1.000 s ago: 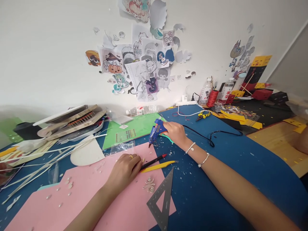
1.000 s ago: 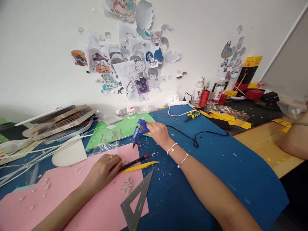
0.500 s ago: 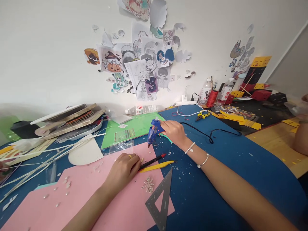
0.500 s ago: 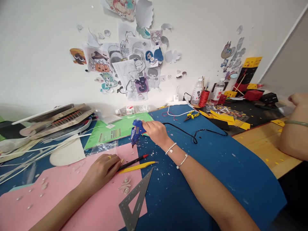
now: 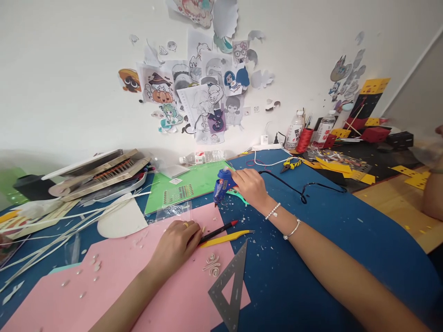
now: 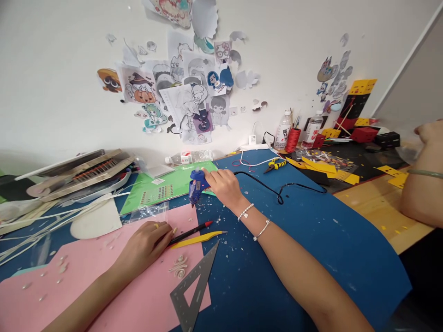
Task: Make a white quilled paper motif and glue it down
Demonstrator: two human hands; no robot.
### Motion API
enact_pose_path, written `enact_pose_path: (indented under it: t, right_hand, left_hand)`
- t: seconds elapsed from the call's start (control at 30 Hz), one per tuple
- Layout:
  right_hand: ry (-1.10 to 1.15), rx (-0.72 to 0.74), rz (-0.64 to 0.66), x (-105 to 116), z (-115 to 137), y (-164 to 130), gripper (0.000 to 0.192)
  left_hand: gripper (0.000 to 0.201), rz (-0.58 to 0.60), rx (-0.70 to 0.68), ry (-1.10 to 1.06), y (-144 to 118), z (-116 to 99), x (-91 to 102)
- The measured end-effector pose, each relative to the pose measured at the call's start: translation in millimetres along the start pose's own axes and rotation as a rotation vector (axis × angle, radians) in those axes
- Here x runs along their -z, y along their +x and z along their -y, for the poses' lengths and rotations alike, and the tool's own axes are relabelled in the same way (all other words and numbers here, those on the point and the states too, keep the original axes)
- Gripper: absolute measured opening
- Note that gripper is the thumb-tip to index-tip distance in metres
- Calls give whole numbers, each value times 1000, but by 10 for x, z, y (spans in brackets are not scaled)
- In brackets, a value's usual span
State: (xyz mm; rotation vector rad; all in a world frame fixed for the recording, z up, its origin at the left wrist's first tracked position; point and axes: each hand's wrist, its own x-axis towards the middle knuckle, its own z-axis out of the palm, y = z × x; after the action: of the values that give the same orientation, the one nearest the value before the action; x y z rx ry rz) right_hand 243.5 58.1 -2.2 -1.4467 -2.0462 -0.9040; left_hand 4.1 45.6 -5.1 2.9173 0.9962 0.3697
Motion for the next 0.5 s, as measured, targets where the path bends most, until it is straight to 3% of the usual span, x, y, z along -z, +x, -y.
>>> enact_pose_path:
  t: [0.3, 0.5]
  right_hand:
    - [-39, -97, -8, -15, -11, -2, 42]
    - [-58, -161, 2, -18, -21, 6, 34]
  left_hand:
    - [29, -8, 1, 1, 3, -8, 7]
    - [31, -3, 0, 13, 8, -16, 3]
